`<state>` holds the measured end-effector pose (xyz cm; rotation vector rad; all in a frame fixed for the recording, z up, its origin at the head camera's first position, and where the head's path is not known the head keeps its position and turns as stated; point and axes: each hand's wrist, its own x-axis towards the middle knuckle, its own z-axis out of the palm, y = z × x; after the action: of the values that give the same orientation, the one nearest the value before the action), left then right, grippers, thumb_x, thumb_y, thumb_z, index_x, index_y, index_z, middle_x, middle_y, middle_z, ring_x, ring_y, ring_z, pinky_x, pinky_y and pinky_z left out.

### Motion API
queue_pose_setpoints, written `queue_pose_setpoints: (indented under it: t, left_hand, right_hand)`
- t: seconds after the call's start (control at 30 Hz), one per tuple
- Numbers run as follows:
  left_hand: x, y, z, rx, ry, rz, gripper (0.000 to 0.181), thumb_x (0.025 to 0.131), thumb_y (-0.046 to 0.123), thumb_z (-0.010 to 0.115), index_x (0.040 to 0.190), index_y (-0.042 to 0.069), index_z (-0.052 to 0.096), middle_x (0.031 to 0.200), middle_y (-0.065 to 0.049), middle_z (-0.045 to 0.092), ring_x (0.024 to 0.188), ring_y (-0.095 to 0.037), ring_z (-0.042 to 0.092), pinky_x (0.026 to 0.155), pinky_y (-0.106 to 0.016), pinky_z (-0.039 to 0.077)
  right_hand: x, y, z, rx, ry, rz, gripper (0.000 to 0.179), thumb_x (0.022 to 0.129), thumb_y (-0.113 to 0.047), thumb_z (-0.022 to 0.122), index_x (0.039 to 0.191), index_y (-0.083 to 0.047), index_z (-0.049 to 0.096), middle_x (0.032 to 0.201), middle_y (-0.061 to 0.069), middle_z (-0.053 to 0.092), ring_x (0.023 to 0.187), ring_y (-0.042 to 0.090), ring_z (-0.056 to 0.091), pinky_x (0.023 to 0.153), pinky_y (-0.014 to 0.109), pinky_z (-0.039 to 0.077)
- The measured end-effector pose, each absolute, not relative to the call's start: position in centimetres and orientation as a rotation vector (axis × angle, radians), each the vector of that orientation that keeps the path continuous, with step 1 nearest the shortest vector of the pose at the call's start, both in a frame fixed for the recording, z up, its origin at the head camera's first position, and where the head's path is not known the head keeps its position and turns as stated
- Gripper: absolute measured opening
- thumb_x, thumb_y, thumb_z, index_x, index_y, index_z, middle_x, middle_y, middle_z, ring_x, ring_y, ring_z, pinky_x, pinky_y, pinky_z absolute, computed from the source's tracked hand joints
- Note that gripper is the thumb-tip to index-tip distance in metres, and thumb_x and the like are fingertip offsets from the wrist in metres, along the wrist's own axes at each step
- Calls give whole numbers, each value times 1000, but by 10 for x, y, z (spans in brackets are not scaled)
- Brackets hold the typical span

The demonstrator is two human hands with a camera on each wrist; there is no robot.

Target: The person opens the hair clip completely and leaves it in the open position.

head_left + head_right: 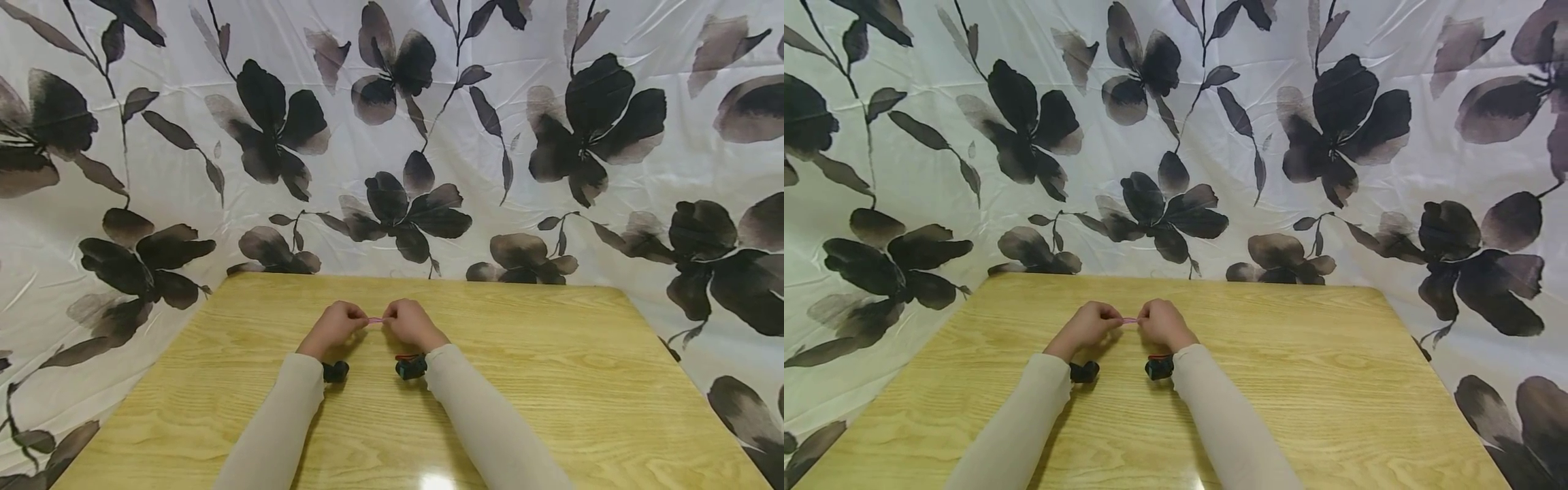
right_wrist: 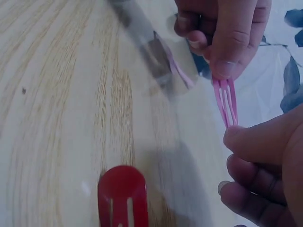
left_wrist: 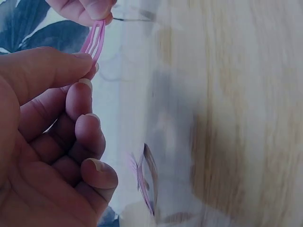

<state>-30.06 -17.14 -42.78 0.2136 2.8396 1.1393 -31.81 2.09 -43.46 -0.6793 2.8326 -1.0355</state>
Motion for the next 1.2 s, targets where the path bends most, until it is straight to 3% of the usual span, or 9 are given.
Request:
queue_pose_setpoints:
  t: [0.4, 0.67, 1.2]
  left_hand:
    - [-299, -159, -427, 172, 2897, 1195, 15, 91, 22, 67, 90, 9, 73, 86, -4, 68, 72, -16, 55, 64, -27, 45]
    - [-298, -153, -427, 190, 2852, 1245, 16, 93, 22, 65, 95, 9, 74, 94, -5, 69, 78, -17, 56, 69, -29, 47]
    - [-292, -144, -429, 329, 2686, 1469, 23, 94, 30, 65, 104, 12, 75, 110, -6, 70, 91, -17, 59, 74, -28, 47]
  right_hand:
    - [-313, 36, -437, -723, 2755, -1184, 14, 95, -18, 62, 98, -8, 72, 89, 0, 67, 74, 11, 54, 67, 26, 46]
    - [-312, 44, -436, -684, 2750, -1213, 18, 97, -19, 59, 101, -7, 72, 92, 1, 67, 75, 13, 53, 68, 27, 46]
    - [-303, 68, -432, -692, 2725, -1283, 20, 98, -22, 58, 103, -9, 72, 101, -2, 68, 88, 13, 59, 81, 33, 49]
